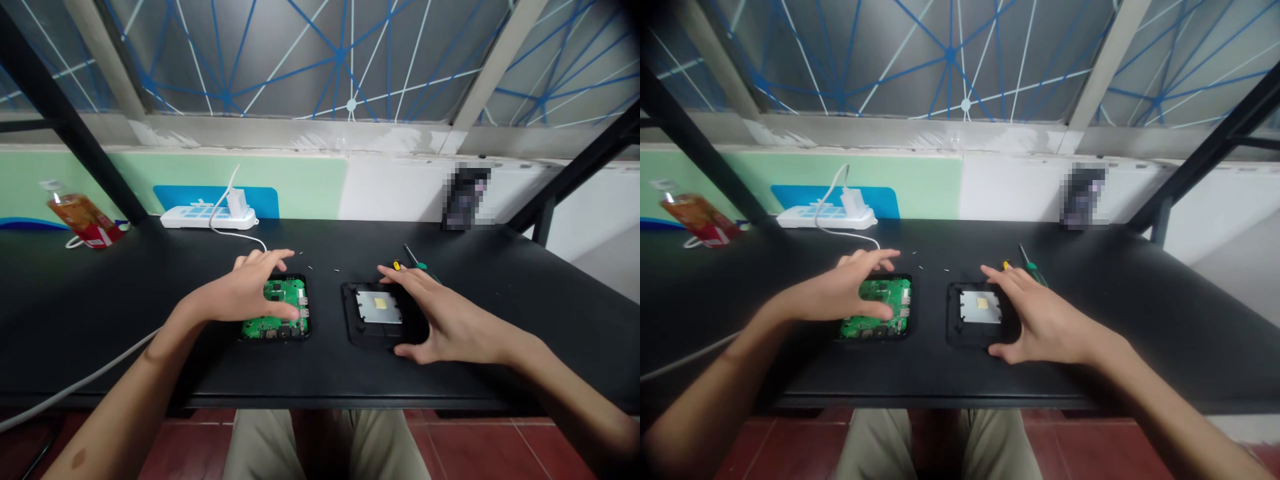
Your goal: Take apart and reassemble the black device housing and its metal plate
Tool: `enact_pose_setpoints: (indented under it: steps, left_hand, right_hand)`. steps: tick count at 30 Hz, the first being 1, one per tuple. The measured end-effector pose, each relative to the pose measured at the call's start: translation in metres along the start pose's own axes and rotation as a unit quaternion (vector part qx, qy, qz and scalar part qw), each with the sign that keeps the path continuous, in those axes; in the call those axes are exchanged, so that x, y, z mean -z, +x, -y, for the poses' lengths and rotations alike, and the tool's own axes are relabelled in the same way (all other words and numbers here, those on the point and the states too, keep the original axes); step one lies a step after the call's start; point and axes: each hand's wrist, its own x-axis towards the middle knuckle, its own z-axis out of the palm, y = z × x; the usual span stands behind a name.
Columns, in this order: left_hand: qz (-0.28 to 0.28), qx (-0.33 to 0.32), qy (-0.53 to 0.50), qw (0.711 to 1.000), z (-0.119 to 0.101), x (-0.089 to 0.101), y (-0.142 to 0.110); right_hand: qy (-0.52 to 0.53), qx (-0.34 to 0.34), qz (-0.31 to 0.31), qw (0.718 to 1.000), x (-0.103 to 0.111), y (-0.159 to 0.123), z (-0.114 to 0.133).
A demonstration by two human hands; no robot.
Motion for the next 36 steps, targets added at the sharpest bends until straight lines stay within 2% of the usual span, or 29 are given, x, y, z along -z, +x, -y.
enact_pose_setpoints:
  steps: [4, 9, 16, 23, 28, 32, 36]
  left_hand:
    - [-0.044, -0.048, -0.024, 0.998, -0.008, 0.000, 0.003]
    - [-0.079, -0.104, -0.041, 0.990, -0.015, -0.002, 0.005]
    - [-0.136, -0.158, -0.023, 0.978, -0.016, -0.007, 0.006]
    - [-0.141, -0.191, 0.028, 0.971, -0.017, -0.015, 0.008]
    - [-0.184, -0.209, 0.048, 0.959, -0.018, -0.016, 0.007]
    - [-0.215, -0.229, 0.030, 0.949, -0.017, -0.014, 0.006]
    - [-0.216, -0.227, 0.012, 0.950, -0.016, -0.014, 0.006]
  right_hand:
    - [-0.009, 0.019, -0.035, 0.999, 0.000, 0.019, 0.011]
    - [-0.030, 0.097, -0.116, 0.988, 0.005, 0.048, 0.023]
    - [-0.057, 0.130, -0.147, 0.979, 0.005, 0.077, 0.038]
    - [-0.081, 0.163, -0.186, 0.965, -0.004, 0.077, 0.044]
    - [-0.078, 0.177, -0.210, 0.959, -0.006, 0.073, 0.045]
    - [-0.019, 0.158, -0.195, 0.968, -0.007, 0.069, 0.043]
    - [0.010, 0.143, -0.167, 0.975, -0.008, 0.065, 0.039]
